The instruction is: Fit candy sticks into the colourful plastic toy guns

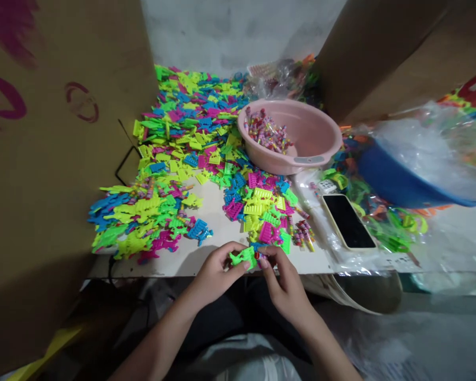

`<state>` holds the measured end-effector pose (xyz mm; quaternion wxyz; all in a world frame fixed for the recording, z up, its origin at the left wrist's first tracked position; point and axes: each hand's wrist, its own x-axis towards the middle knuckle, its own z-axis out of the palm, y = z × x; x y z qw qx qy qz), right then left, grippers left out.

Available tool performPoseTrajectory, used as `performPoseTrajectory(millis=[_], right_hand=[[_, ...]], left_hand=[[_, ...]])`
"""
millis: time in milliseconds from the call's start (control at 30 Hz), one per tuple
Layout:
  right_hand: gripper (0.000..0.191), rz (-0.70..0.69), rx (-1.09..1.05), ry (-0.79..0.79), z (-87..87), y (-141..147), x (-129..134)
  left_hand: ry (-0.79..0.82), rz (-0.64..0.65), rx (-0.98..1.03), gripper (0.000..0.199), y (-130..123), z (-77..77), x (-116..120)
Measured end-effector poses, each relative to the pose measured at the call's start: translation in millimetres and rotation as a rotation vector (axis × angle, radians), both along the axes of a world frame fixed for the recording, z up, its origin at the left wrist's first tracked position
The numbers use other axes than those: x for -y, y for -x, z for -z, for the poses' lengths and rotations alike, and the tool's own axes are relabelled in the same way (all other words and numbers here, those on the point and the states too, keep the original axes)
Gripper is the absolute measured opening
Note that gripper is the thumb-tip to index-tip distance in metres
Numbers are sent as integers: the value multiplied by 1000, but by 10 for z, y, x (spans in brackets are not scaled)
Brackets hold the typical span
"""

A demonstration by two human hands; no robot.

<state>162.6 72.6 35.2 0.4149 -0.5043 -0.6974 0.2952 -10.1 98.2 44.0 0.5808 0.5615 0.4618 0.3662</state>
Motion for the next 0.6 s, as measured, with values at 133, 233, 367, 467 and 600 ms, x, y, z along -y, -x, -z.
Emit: performPoseTrajectory(millis=[133, 233, 367, 467, 600], right_hand=[[16, -37, 6, -38, -118, 38, 83], [17, -46, 62, -115, -189, 54, 113], [17, -21, 156, -223, -218, 47, 71], [18, 79, 192, -258, -216, 21, 28], [12, 52, 131, -152, -257, -6, 62]], left_hand=[[-35, -76, 5, 17, -19, -70, 126], [-72, -38, -49, 17, -17, -77, 202], [-21, -21, -63, 18, -8, -91, 280], [32, -12, -22, 18, -10, -119, 310], [35, -16, 1, 16, -6, -134, 324]])
